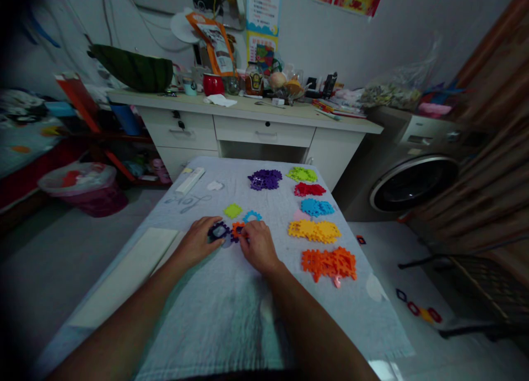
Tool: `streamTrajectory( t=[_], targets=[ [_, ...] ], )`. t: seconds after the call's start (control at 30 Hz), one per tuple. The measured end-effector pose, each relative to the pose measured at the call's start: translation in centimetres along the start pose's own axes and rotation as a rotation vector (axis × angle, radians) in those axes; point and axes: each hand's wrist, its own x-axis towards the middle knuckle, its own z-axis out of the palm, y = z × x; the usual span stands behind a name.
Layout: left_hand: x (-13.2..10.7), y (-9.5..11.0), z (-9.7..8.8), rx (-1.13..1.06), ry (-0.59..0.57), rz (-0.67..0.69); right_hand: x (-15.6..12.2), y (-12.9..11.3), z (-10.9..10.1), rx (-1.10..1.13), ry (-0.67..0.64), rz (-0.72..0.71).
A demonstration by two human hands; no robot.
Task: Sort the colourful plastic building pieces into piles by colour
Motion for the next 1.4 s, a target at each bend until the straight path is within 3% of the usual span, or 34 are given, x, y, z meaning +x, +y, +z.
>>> streamTrajectory(
  t=[0.27,0.43,1.0,1.17,1.4],
  targets=[
    [-0.1,0.4,-0.2,0.016,-0.008,-0.018,-0.3,0.3,0.4,-0.014,0.014,0.115],
    [0.0,0.3,-0.1,0.017,-0.01,-0.007,-0.4,0.1,0.0,-0.112,-0.065,0.13],
    [-0.1,0.4,-0.2,0.009,-0.013,-0.002,-0.4,-0.1,-1.3,-0.238,-0.059,0.132],
    [-0.1,0.0,0.1,0.029,-0.017,0.004,-0.4,-0.4,-4.9,-0.19,-0.136,0.058],
    [-0.1,-0.3,0.1,0.043,-0.048,0.02,-4.1,3.3,-14.1,-0.236,-0.253,0.109]
  ],
)
